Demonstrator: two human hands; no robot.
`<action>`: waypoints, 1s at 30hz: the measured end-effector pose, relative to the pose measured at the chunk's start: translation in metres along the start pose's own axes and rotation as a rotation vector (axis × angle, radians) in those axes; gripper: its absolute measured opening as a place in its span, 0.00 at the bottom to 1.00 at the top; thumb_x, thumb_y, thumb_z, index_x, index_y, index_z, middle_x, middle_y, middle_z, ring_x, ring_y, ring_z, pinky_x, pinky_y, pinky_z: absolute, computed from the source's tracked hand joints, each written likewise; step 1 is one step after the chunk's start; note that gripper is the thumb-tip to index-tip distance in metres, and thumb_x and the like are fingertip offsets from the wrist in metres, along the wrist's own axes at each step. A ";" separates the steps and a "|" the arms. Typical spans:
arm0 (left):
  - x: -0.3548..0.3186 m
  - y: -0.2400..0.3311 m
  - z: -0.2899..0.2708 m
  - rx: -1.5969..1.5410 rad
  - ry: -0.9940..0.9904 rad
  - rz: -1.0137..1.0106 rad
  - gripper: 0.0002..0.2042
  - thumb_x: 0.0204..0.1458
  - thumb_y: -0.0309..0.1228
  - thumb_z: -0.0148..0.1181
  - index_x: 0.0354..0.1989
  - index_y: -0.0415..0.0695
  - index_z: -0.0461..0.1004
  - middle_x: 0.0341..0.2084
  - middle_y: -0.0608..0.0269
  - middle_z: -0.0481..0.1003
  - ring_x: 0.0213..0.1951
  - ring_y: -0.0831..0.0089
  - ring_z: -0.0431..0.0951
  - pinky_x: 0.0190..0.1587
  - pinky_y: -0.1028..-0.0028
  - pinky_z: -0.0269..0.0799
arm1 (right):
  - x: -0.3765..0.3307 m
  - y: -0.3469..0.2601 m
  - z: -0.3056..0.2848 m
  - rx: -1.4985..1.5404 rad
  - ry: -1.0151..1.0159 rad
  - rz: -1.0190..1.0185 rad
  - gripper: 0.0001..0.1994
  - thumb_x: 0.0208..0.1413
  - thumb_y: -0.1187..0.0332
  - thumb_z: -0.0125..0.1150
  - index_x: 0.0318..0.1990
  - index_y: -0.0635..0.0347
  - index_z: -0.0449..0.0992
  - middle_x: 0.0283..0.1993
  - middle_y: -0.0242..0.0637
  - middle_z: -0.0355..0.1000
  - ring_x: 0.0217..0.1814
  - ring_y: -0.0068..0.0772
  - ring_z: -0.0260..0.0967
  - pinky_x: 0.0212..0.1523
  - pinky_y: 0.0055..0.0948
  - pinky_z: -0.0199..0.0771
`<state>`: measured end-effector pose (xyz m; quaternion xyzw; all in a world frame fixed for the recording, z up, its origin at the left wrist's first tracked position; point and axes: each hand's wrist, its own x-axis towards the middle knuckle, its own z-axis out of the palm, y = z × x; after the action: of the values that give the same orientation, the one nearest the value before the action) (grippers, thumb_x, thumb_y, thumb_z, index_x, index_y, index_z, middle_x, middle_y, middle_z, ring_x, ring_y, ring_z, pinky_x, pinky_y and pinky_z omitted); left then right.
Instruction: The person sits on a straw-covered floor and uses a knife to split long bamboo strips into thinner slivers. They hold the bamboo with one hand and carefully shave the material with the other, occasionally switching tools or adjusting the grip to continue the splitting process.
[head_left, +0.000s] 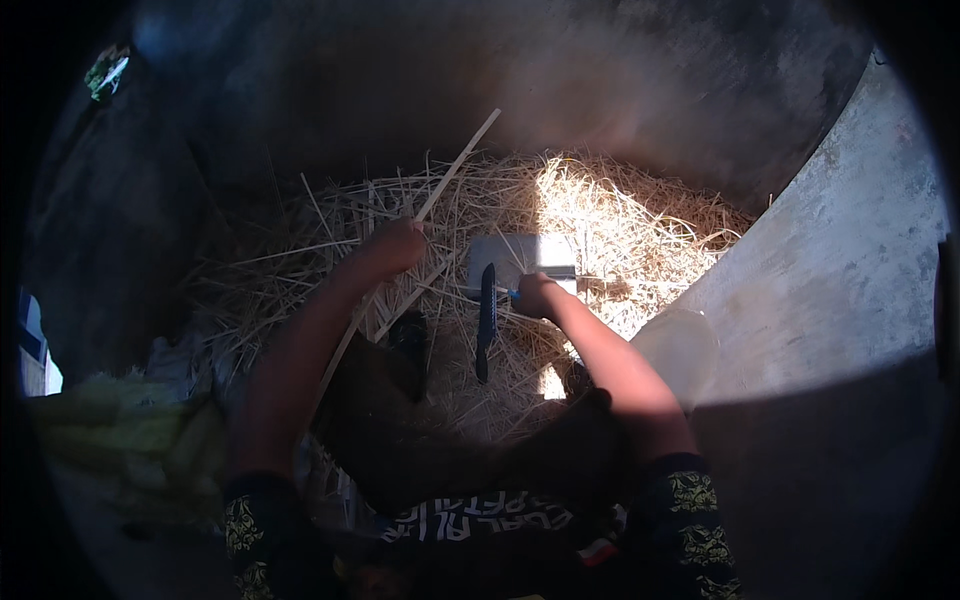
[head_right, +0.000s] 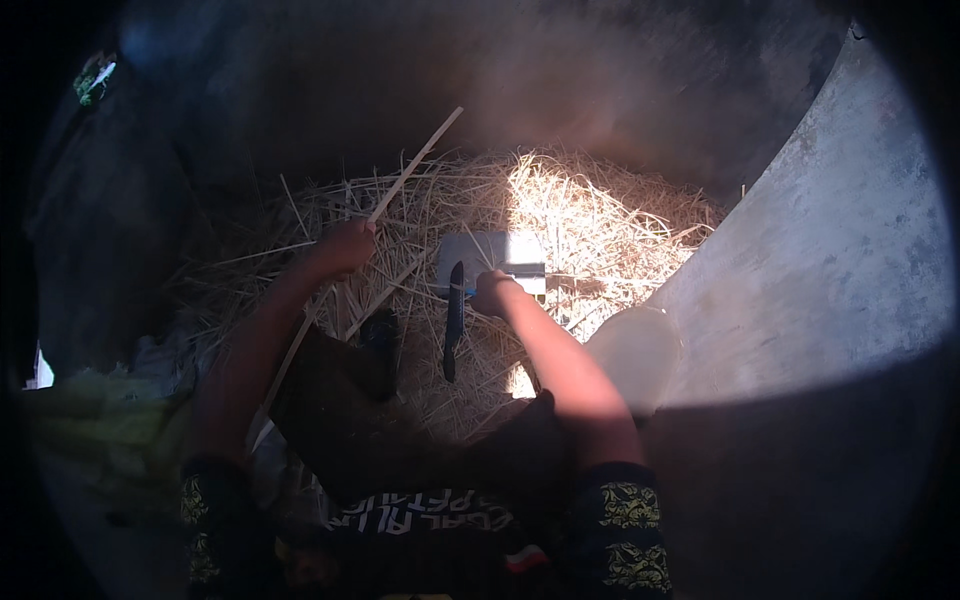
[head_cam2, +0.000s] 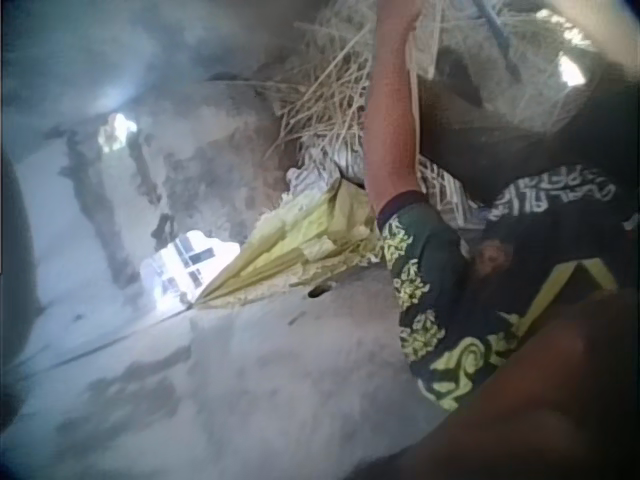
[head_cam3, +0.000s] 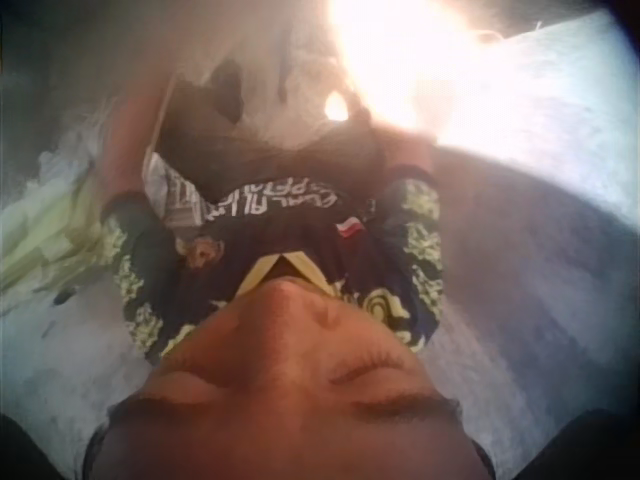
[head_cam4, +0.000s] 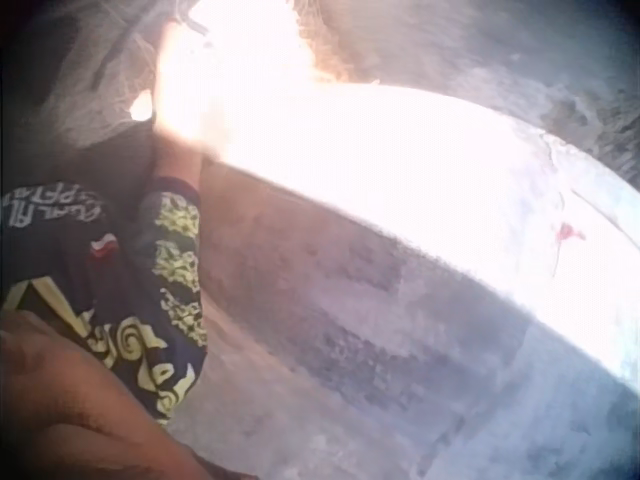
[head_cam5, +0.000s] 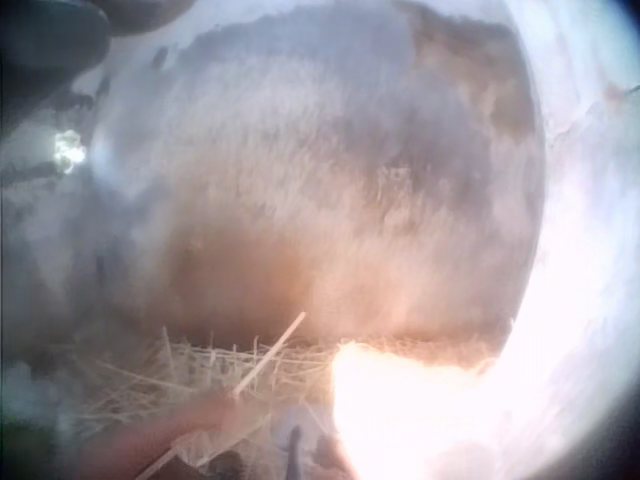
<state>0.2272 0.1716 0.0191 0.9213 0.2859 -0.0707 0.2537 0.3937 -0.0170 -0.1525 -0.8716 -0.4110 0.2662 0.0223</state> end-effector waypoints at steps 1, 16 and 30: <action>0.015 -0.003 -0.008 0.189 -0.071 0.060 0.18 0.65 0.34 0.41 0.51 0.33 0.72 0.34 0.43 0.78 0.37 0.48 0.79 0.43 0.52 0.73 | 0.021 0.027 0.053 -0.070 0.101 -0.140 0.17 0.52 0.59 0.59 0.40 0.66 0.81 0.40 0.54 0.78 0.44 0.52 0.78 0.45 0.42 0.78; 0.065 -0.044 0.054 0.869 -0.025 0.128 0.09 0.53 0.35 0.58 0.31 0.45 0.82 0.25 0.56 0.78 0.31 0.56 0.81 0.34 0.56 0.76 | 0.026 -0.081 0.202 0.453 0.351 0.424 0.26 0.53 0.53 0.65 0.48 0.67 0.71 0.42 0.55 0.76 0.45 0.58 0.76 0.47 0.49 0.76; 0.113 0.000 0.001 1.272 0.246 0.759 0.04 0.45 0.24 0.63 0.28 0.44 0.83 0.25 0.59 0.81 0.32 0.61 0.83 0.36 0.65 0.78 | 0.037 -0.059 0.215 0.939 0.473 0.501 0.19 0.54 0.62 0.61 0.47 0.65 0.64 0.41 0.59 0.75 0.45 0.65 0.73 0.48 0.58 0.69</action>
<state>0.3207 0.2263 -0.0133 0.9267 -0.1213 -0.0264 -0.3546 0.2672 0.0102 -0.3383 -0.8748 -0.0139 0.2152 0.4339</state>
